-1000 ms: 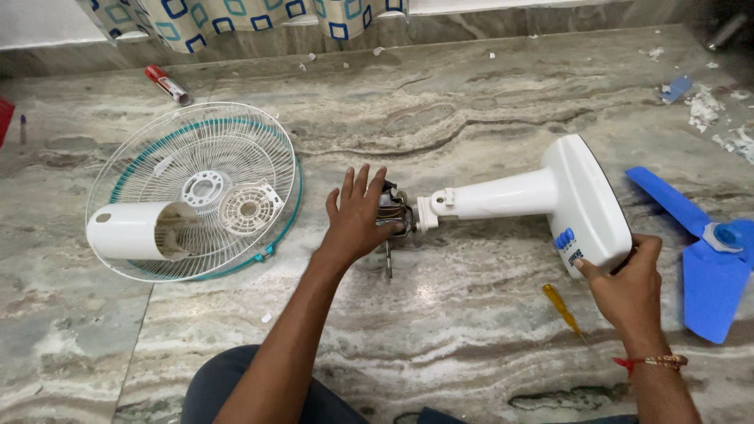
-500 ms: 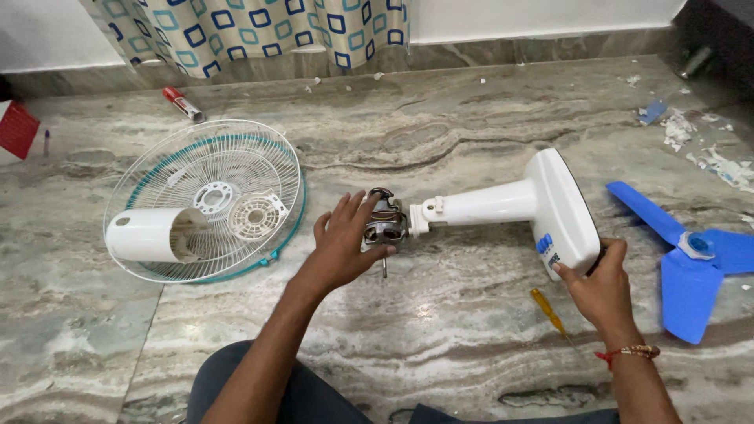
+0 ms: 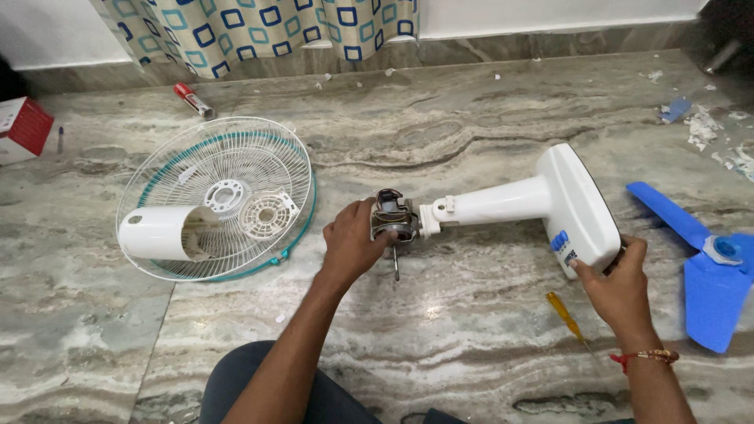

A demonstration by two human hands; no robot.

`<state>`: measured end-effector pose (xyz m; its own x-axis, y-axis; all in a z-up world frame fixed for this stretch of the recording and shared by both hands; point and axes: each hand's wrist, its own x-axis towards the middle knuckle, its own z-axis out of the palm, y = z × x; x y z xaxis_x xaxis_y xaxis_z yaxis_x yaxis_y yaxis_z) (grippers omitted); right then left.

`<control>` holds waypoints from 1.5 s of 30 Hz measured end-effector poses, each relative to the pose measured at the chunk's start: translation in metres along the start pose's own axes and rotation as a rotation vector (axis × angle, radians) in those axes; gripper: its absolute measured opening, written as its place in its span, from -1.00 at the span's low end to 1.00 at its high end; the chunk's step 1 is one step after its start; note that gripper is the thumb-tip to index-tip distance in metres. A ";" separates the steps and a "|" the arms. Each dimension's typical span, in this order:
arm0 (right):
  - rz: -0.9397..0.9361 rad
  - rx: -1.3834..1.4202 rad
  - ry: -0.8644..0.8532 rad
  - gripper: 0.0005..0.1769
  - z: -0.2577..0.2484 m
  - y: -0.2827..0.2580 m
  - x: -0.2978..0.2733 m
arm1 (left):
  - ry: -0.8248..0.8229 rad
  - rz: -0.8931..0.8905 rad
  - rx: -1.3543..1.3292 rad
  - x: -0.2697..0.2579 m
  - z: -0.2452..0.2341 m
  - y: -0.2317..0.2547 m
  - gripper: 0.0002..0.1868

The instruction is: The person disassembles a white Supreme brand fan using a yellow screwdriver. They remove the front grille, unscrew the motor housing, and separate the motor from the fan body, leaving the components on the floor.

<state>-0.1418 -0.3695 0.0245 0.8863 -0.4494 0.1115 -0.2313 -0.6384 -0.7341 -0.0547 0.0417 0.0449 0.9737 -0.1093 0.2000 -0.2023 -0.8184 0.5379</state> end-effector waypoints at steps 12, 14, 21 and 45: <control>-0.035 -0.007 0.064 -0.11 0.003 -0.007 -0.007 | -0.340 -0.283 0.108 0.001 0.037 -0.012 -0.47; -0.091 0.033 0.102 -0.16 0.005 -0.010 -0.009 | -0.325 -0.270 0.122 -0.004 0.050 -0.014 -0.45; -0.128 -0.032 0.201 -0.24 0.006 -0.021 -0.016 | -0.253 -0.343 -0.027 -0.011 0.076 -0.016 -0.60; -0.120 -0.027 0.224 -0.37 0.004 -0.018 -0.010 | -0.287 -0.387 -0.247 -0.012 0.070 -0.013 -0.56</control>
<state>-0.1443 -0.3510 0.0339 0.7977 -0.4947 0.3449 -0.1431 -0.7108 -0.6887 -0.0567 0.0147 -0.0218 0.9646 -0.0044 -0.2637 0.1915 -0.6759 0.7117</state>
